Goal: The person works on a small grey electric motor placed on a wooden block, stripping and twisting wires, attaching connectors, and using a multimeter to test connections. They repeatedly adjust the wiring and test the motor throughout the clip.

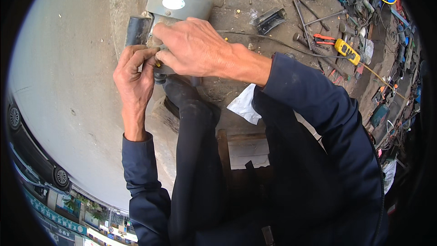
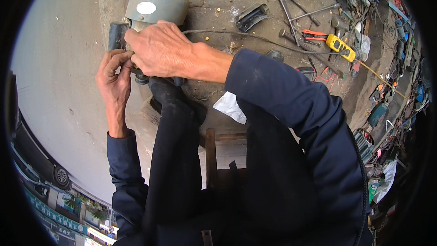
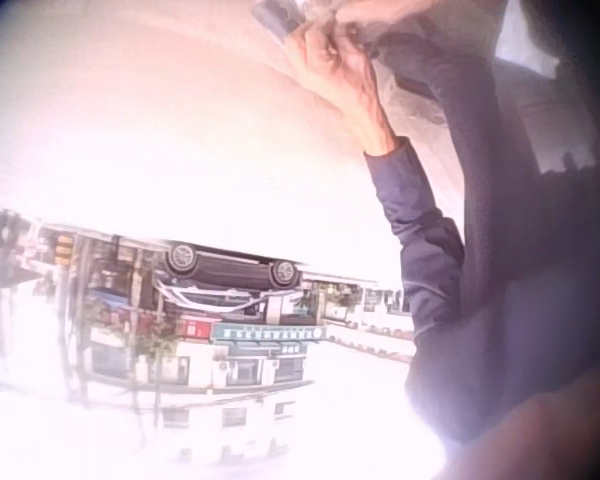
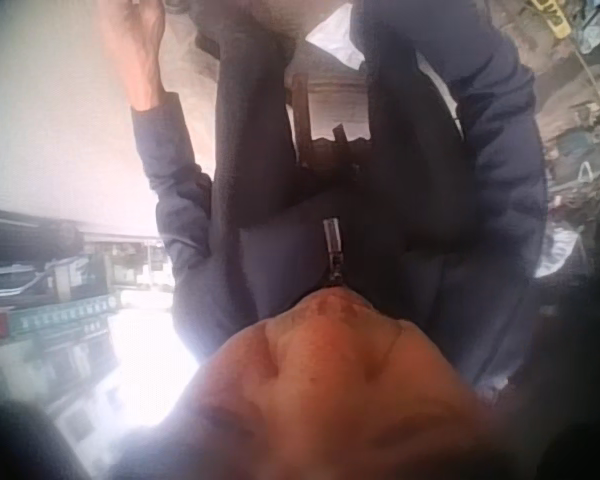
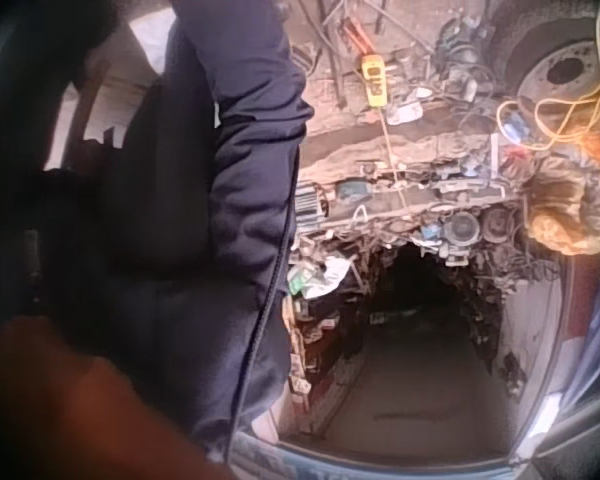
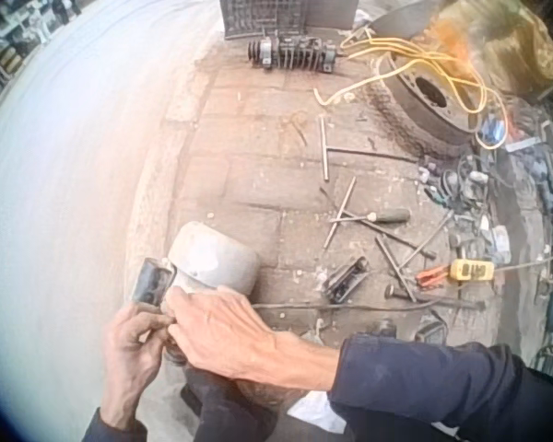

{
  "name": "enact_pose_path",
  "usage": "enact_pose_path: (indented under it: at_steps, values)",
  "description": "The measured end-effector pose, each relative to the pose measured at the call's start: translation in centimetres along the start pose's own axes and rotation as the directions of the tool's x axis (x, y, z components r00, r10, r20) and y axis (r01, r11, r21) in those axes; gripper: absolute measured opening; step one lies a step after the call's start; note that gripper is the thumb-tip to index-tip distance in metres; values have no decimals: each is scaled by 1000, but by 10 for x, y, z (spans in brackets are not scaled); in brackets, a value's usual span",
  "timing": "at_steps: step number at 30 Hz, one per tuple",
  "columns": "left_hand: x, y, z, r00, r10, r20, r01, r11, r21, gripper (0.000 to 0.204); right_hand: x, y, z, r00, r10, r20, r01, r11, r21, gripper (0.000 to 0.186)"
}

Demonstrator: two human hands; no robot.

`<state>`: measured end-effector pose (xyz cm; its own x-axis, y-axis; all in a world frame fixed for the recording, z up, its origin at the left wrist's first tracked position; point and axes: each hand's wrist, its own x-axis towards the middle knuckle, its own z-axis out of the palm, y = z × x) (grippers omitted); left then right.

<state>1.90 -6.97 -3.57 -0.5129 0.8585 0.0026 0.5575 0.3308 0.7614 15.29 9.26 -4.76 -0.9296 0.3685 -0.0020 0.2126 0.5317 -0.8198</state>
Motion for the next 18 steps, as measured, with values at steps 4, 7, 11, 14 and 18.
enact_pose_path:
  at_steps: [4, 7, 11, 14, 18]
  values:
    - [2, -3, -3, 1000, 6, 27, -7, 999, 37, 12, 2, 7, 5, 899, -417, -136, 395, 904, -164, 12]
    - [5, -1, -5, 998, 53, 31, -54, 998, 38, 12, 3, 7, 8, 890, -441, -116, 400, 878, -262, 12]
    - [6, 0, -6, 998, 48, 42, -50, 998, 42, 12, 4, 6, 15, 915, -383, -125, 349, 909, -226, 18]
    - [5, -3, -7, 998, 40, 54, -43, 998, 53, 13, -2, 3, 22, 958, -265, -112, 241, 952, -188, 19]
    - [4, -9, -7, 995, 70, 64, -73, 997, 40, 15, -5, 1, 31, 965, -231, -127, 207, 963, -174, 21]
